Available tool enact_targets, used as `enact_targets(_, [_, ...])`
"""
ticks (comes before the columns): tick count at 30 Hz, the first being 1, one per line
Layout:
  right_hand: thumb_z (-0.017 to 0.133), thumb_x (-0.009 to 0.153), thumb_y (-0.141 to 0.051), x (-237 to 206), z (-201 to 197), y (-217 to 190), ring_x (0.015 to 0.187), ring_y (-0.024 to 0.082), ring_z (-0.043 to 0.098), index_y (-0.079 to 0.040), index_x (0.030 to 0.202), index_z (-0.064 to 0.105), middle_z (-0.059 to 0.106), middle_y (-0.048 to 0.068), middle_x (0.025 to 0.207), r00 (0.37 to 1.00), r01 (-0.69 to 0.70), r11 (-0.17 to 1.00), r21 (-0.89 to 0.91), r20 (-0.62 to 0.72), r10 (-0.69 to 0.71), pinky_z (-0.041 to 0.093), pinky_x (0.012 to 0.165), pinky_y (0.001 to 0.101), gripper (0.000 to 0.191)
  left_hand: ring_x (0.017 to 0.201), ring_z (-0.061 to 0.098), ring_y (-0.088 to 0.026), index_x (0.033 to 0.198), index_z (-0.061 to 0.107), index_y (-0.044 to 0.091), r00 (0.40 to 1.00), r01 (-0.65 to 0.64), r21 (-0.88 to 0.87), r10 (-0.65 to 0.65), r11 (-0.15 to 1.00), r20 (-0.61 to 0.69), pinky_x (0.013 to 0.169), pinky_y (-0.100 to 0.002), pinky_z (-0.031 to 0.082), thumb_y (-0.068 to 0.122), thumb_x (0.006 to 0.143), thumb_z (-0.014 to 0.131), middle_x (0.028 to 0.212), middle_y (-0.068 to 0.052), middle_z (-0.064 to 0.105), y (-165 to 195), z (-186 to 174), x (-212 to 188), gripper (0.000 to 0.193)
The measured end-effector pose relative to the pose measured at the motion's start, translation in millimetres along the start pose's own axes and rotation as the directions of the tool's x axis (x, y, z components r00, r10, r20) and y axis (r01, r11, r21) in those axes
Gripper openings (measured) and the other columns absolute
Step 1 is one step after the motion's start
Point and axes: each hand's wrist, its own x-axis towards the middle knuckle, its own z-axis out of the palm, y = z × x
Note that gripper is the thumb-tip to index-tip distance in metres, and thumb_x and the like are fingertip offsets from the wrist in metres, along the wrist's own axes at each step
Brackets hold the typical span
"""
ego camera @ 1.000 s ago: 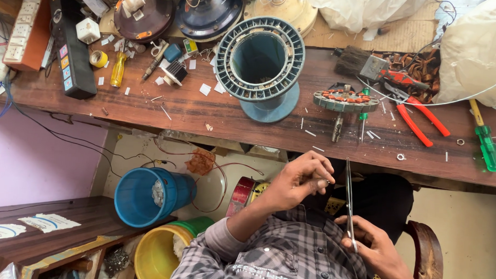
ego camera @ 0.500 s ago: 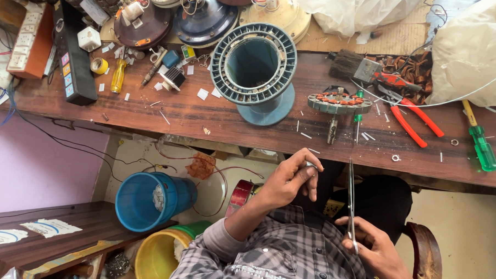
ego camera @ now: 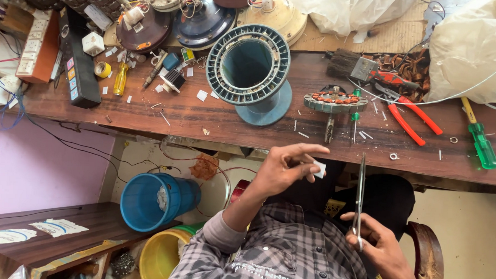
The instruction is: The person sits at a workbench repairing a small electric motor assembly. They cut small white pieces with scissors, fit parts onto the rotor and housing by hand, and tighten components using a green-handled screwdriver, working on the assembly at the bench.
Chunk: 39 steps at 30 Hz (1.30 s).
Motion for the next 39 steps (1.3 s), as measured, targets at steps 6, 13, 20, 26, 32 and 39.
enact_targets(6, [0.078,0.082,-0.016,2,9,-12,0.073,0.011,0.059,-0.004,0.127,0.067,0.064,0.002,0.078,0.980,0.197,0.977,0.084,-0.025,-0.195,0.047,0.066,0.0277,0.048,0.071,0.067,-0.008,0.109,0.076,0.000,0.987,-0.149,-0.022,0.148,0.989,-0.058,0.061,-0.021,0.049,0.003,0.098,0.073,0.098,-0.007,0.077,-2,2,13,0.012])
enact_targets(13, [0.081,0.080,-0.022,12,20,-47,0.082,0.009,0.062,-0.002,0.128,0.064,0.066,0.001,0.089,0.952,0.241,0.967,0.087,0.172,-0.253,0.052,0.074,0.0261,0.055,0.067,0.067,-0.006,0.112,0.077,0.000,0.975,-0.167,-0.004,0.164,0.986,-0.148,0.058,-0.019,0.048,0.004,0.099,0.075,0.085,-0.003,0.074,-20,8,28,0.013])
enact_targets(20, [0.086,0.072,-0.029,26,40,-74,0.080,0.008,0.060,0.000,0.132,0.065,0.064,0.000,0.086,0.913,0.218,0.969,0.113,0.328,-0.244,0.049,0.073,0.0249,0.070,0.062,0.068,-0.008,0.108,0.077,0.000,0.973,-0.116,-0.002,0.113,0.993,-0.200,0.053,-0.019,0.047,0.010,0.098,0.076,0.080,-0.004,0.075,-25,9,31,0.014])
enact_targets(26, [0.087,0.071,-0.033,29,46,-74,0.071,0.007,0.054,0.000,0.130,0.068,0.060,-0.003,0.077,0.913,0.235,0.972,0.011,0.340,-0.225,0.043,0.062,0.0254,0.070,0.058,0.066,-0.007,0.105,0.076,-0.003,0.966,-0.094,-0.022,0.086,0.995,-0.245,0.050,-0.020,0.047,0.010,0.097,0.076,0.077,-0.005,0.073,-31,7,30,0.015])
enact_targets(32, [0.087,0.074,-0.032,24,48,-76,0.069,0.006,0.053,0.001,0.130,0.068,0.059,-0.003,0.074,0.925,0.208,0.978,0.027,0.319,-0.206,0.043,0.062,0.0249,0.068,0.056,0.062,-0.006,0.104,0.076,-0.004,0.960,-0.104,-0.011,0.098,0.994,-0.261,0.049,-0.021,0.047,0.009,0.097,0.075,0.079,-0.005,0.073,-28,6,26,0.014])
enact_targets(39, [0.087,0.073,-0.030,22,46,-79,0.068,0.005,0.054,0.002,0.125,0.070,0.060,-0.003,0.074,0.931,0.230,0.973,-0.017,0.294,-0.215,0.043,0.061,0.0244,0.064,0.052,0.056,-0.004,0.103,0.077,-0.002,0.953,-0.092,0.026,0.096,0.995,-0.288,0.045,-0.020,0.042,0.010,0.097,0.075,0.076,-0.004,0.072,-25,5,26,0.013])
